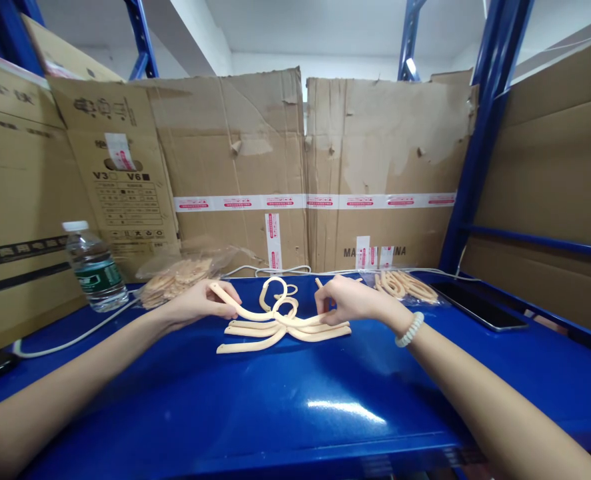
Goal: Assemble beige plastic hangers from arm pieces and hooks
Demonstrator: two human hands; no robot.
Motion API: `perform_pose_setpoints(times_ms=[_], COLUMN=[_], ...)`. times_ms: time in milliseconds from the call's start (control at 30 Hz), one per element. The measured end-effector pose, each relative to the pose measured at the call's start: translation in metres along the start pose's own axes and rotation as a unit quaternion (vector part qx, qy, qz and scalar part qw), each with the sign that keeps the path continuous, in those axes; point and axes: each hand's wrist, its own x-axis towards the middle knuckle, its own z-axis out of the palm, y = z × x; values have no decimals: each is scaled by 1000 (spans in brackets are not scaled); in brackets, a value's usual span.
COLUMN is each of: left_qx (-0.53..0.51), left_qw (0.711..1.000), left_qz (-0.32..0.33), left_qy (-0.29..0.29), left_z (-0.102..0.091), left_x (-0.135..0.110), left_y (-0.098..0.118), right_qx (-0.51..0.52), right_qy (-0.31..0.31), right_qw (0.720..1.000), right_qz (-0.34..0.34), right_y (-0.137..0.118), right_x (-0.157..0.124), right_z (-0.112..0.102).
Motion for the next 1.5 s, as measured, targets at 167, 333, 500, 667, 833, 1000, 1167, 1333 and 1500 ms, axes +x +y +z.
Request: perform_pose_setpoints(times_ms=[167, 333, 500, 667, 833, 1000, 1167, 1333, 1500], left_qx=[120, 289, 385, 411, 419, 437, 425, 449, 471], left_qw=[991, 943, 892, 880, 873, 867, 882, 871, 860], left_qz=[35, 115, 172, 173, 182, 188, 189, 173, 171], left_qy=[-36, -118, -162, -162, -170, -150, -77, -96, -98], left_z=[-9, 0, 17, 21, 18, 29, 59, 76, 79], left_x=[-2, -9, -15, -17, -17, -23, -31, -38, -38], left_y=[4, 9, 11, 10, 10, 17, 12, 4, 4], right_qx=[4, -21, 28, 38, 30, 3, 43, 58, 59], right_qy=[-24, -64, -137, -132, -144, -138, -144, -155, -165], right_qw=[1000, 998, 990, 989, 988, 989, 989, 986, 984], right_qz=[4, 12, 32, 54, 55, 47, 1, -16, 9], right_y=[2, 2, -3, -2, -3, -11, -17, -20, -21], right_x=[-1, -3, -1, 1, -1, -1, 1, 1, 0], right_z=[0, 4, 10, 12, 9, 8, 13, 14, 13])
